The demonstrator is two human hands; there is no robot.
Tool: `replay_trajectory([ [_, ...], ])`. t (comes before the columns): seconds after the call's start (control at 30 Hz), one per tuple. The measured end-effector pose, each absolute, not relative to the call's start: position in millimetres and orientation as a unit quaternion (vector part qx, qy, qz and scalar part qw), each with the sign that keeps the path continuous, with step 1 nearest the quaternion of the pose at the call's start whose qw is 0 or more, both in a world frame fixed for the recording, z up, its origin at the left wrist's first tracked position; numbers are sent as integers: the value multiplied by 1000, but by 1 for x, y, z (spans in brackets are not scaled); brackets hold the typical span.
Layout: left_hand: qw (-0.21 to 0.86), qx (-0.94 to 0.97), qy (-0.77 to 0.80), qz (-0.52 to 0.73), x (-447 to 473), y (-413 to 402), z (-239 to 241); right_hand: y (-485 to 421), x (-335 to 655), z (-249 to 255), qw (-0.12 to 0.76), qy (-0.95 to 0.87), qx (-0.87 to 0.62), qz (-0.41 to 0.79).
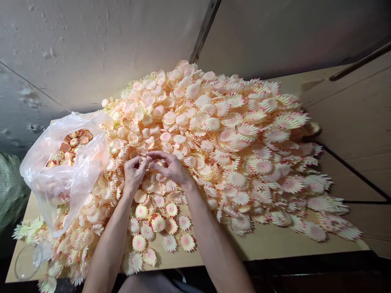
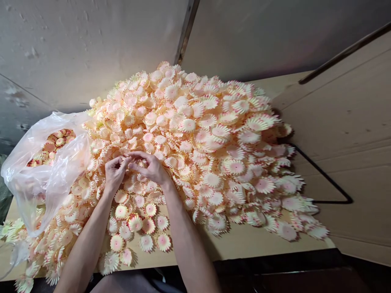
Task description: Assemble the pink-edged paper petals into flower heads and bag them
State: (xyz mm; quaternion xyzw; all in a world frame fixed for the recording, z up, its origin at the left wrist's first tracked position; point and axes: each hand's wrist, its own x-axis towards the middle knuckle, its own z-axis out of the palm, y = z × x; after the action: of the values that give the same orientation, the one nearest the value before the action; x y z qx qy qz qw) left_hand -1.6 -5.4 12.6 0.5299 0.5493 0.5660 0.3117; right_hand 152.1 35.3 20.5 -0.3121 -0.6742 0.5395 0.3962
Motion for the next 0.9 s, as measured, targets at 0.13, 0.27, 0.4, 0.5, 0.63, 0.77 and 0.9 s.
replay_trajectory([
  [0.13, 318, 549, 536, 557, -4, -3, 11, 36, 151, 18, 412, -684, -281, 533],
  [0.27, 326, 557, 537, 544, -4, -3, 14, 39, 152, 14, 422, -661, -328, 526],
  [0.4, 324, 552, 542, 544, -3, -4, 14, 44, 152, 11, 511, -569, -408, 499],
  [0.5, 336, 528, 548, 555, -1, -3, 10, 46, 151, 11, 517, -540, -420, 514],
  [0.63, 360, 503, 548, 563, -1, -2, 9, 43, 151, 15, 494, -571, -393, 525],
  [0.77, 332, 527, 565, 541, -2, -6, 15, 39, 154, 21, 441, -641, -336, 531],
  [0.9, 279, 570, 565, 527, -2, -7, 18, 38, 153, 21, 411, -671, -312, 533],
])
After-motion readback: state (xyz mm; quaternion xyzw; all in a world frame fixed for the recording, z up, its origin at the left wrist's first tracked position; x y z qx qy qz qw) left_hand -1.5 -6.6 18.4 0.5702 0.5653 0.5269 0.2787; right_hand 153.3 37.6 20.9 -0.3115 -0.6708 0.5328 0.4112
